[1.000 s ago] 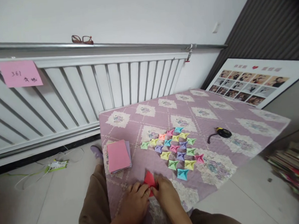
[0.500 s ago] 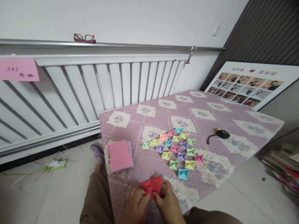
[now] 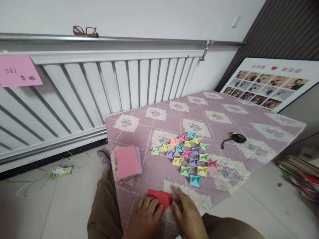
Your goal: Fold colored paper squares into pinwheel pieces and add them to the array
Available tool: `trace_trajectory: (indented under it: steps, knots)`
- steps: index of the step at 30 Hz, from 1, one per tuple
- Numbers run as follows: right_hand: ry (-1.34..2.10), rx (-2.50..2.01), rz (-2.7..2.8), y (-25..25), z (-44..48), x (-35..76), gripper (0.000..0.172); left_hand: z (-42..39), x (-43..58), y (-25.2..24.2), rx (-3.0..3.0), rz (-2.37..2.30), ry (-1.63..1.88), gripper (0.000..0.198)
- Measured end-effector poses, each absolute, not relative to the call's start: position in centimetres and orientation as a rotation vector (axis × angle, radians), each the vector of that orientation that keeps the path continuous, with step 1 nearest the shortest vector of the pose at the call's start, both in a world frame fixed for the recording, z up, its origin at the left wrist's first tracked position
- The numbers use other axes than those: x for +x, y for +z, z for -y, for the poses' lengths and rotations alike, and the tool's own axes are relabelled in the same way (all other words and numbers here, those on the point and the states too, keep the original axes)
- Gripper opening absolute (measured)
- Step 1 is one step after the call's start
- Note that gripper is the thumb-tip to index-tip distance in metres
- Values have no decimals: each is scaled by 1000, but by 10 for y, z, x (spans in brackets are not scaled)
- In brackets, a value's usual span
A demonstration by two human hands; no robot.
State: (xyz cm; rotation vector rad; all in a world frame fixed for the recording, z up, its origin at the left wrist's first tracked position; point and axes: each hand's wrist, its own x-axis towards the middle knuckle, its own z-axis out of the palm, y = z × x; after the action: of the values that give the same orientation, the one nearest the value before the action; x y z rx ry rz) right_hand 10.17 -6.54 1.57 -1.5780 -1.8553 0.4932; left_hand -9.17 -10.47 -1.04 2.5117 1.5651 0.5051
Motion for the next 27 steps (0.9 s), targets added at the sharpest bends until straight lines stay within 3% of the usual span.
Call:
trace_trajectory:
  steps: [6, 11, 18, 23, 27]
  knots:
    - [382, -1482, 2177, 28, 44, 82, 38, 104, -97, -1, 2494, -1501, 409, 43]
    - [452, -1642, 2331, 42, 33, 66, 26, 93, -98, 2, 2341, -1532, 456, 22]
    - [484, -1682, 2350, 44, 24, 65, 17, 74, -102, 18, 2291, -1538, 465, 13]
    - [511, -1677, 2373, 44, 20, 64, 15, 57, -112, 43, 2229, -1550, 355, 45]
    - [518, -1687, 2380, 44, 20, 65, 16, 41, -115, 59, 2256, -1473, 178, 36]
